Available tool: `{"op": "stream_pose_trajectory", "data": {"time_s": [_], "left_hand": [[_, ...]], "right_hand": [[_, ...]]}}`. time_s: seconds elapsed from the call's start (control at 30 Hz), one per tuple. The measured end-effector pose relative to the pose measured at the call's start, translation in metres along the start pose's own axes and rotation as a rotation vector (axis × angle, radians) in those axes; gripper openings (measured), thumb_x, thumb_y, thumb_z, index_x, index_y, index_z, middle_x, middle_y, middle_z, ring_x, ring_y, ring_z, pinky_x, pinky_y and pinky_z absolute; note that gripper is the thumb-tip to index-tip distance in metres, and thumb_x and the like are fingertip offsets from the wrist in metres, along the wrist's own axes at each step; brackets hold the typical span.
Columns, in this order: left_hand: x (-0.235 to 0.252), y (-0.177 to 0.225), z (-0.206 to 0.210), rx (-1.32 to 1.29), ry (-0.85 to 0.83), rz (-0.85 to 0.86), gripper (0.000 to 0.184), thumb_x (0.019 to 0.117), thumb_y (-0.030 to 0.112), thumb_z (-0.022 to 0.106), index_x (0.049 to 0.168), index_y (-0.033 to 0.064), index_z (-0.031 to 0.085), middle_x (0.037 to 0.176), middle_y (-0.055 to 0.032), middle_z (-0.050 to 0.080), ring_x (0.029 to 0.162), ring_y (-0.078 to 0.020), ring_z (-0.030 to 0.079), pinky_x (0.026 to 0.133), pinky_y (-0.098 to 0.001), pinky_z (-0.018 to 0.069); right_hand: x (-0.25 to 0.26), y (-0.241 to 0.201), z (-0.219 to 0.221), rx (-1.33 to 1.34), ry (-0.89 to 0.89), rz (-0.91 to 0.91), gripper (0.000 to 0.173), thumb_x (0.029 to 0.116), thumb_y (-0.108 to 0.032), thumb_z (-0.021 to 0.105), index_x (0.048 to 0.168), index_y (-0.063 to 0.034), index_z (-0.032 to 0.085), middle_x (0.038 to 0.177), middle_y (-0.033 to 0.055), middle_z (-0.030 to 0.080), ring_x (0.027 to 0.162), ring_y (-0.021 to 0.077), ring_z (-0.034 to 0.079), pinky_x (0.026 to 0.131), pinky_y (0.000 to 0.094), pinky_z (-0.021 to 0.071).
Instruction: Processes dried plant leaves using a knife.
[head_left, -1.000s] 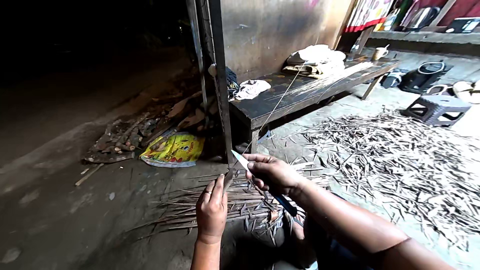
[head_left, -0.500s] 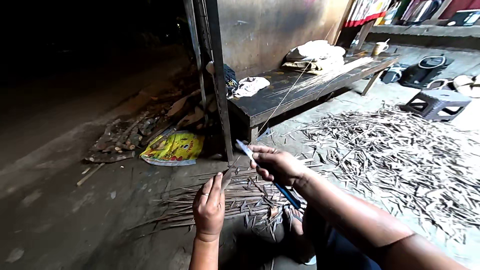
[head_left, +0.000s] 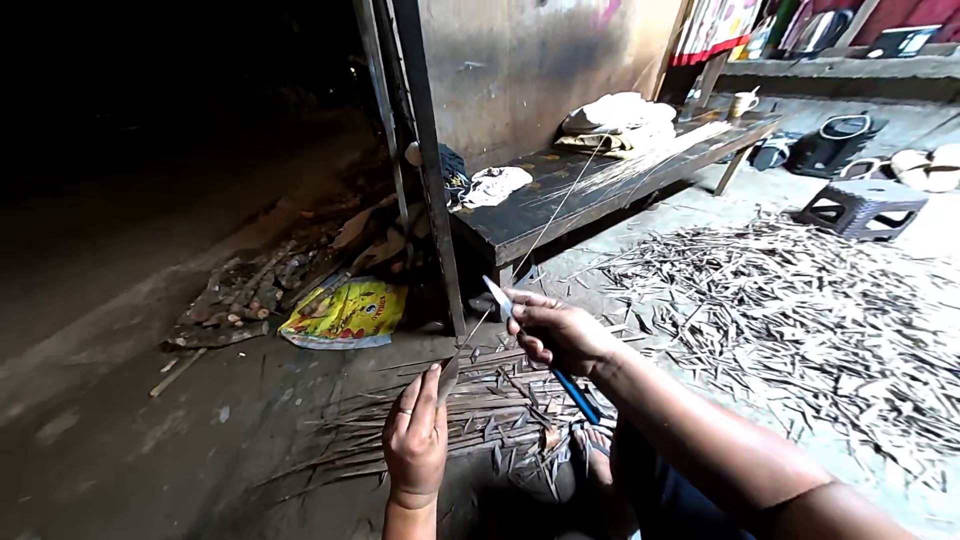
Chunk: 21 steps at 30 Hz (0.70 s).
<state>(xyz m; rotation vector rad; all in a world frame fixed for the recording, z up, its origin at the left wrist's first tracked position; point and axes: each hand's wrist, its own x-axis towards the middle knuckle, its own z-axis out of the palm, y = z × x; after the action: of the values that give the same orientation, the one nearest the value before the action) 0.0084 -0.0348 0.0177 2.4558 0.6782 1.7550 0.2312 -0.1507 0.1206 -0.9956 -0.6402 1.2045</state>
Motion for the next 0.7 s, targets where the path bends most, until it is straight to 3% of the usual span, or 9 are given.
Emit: {"op": "stream_pose_trajectory", "data": {"time_s": [0.37, 0.47, 0.57, 0.63, 0.7], "left_hand": [[0.002, 0.0, 0.0, 0.007, 0.034, -0.012, 0.025, 0.0925, 0.011, 0.063, 0.11, 0.0043, 0.079, 0.104, -0.0149, 0.077, 0.099, -0.0188, 0.074, 0.093, -0.0243, 0.0558], [0.001, 0.001, 0.001, -0.049, -0.036, -0.058, 0.028, 0.0907, 0.011, 0.062, 0.112, 0.0043, 0.079, 0.108, -0.0144, 0.076, 0.103, -0.019, 0.074, 0.094, -0.026, 0.0561], [0.002, 0.004, 0.002, -0.22, -0.175, -0.2, 0.027, 0.0952, 0.018, 0.061, 0.113, 0.007, 0.079, 0.107, -0.0068, 0.076, 0.103, -0.0106, 0.071, 0.094, -0.0243, 0.0564], [0.004, 0.007, 0.001, -0.394, -0.267, -0.348, 0.023, 0.0983, 0.019, 0.061, 0.107, 0.0067, 0.079, 0.095, -0.0004, 0.075, 0.089, -0.0038, 0.07, 0.085, -0.0212, 0.0577], [0.006, 0.006, -0.002, -0.615, -0.359, -0.506, 0.022, 0.1011, 0.016, 0.058, 0.094, 0.0058, 0.075, 0.073, 0.0019, 0.066, 0.062, -0.0043, 0.06, 0.06, -0.0216, 0.0533]], "right_hand": [[0.011, -0.043, -0.038, 0.084, 0.304, -0.312, 0.045, 0.1084, -0.015, 0.043, 0.153, -0.02, 0.044, 0.087, 0.0041, 0.063, 0.049, 0.0048, 0.052, 0.043, 0.0174, 0.0459], [0.009, -0.025, -0.028, -0.071, 0.156, -0.285, 0.051, 0.1072, -0.016, 0.041, 0.158, -0.0153, 0.033, 0.09, 0.0043, 0.064, 0.052, 0.0065, 0.054, 0.046, 0.0202, 0.0478], [0.003, 0.008, -0.007, -0.151, 0.009, -0.199, 0.05, 0.1046, -0.018, 0.048, 0.153, -0.0092, 0.041, 0.088, 0.0077, 0.067, 0.053, 0.0091, 0.055, 0.047, 0.0237, 0.0487], [0.001, 0.029, 0.001, -0.18, -0.043, -0.144, 0.047, 0.1038, -0.017, 0.051, 0.149, -0.0074, 0.048, 0.089, 0.0102, 0.068, 0.054, 0.011, 0.057, 0.048, 0.0252, 0.0497], [-0.001, 0.046, 0.004, -0.22, -0.094, -0.098, 0.044, 0.1045, -0.018, 0.052, 0.148, -0.0079, 0.051, 0.09, 0.0113, 0.069, 0.055, 0.0116, 0.058, 0.049, 0.026, 0.0502]]}}
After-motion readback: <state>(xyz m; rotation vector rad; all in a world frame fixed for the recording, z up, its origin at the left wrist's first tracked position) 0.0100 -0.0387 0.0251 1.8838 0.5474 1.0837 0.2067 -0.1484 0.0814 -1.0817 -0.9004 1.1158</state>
